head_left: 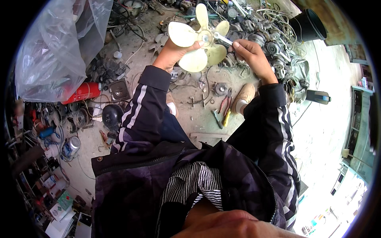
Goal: The person disassembles and reassembles fan components in a cluttered workshop. They use pliers to remove a nut from a fan blade hub, then use a screwdriver to clean the interior of a motor housing. Finally, they use a wrench to tighten the nut back onto a fan blade assembly.
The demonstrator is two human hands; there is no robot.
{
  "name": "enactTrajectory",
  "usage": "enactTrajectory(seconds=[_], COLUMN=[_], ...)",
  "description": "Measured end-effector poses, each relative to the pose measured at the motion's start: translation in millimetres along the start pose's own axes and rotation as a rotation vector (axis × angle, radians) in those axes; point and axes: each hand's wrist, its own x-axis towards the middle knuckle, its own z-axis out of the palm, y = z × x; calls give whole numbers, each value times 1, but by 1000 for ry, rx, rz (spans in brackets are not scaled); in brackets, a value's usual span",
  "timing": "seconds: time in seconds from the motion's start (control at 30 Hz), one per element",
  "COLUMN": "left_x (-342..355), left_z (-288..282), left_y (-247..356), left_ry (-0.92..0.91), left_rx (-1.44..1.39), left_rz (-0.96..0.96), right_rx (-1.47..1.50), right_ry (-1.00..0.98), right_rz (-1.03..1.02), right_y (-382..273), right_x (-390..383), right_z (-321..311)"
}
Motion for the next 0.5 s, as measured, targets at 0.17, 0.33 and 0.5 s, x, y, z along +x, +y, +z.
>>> enactTrajectory(seconds=[0.17, 0.33, 0.5], left_x=[1, 3, 2], left_z=[0, 6, 13], left_y=[-6, -8, -9], left_ry=[47, 82, 133], left_rx=[-170, -228, -207], left_rz=[-52, -36, -20], right_rx=[397, 466, 525], right_ry=[-125, -184, -148], right_rz=[181, 201, 248], right_y=[-8, -8, -12], right_x=[-2, -1, -5], right_z=[23, 38, 47])
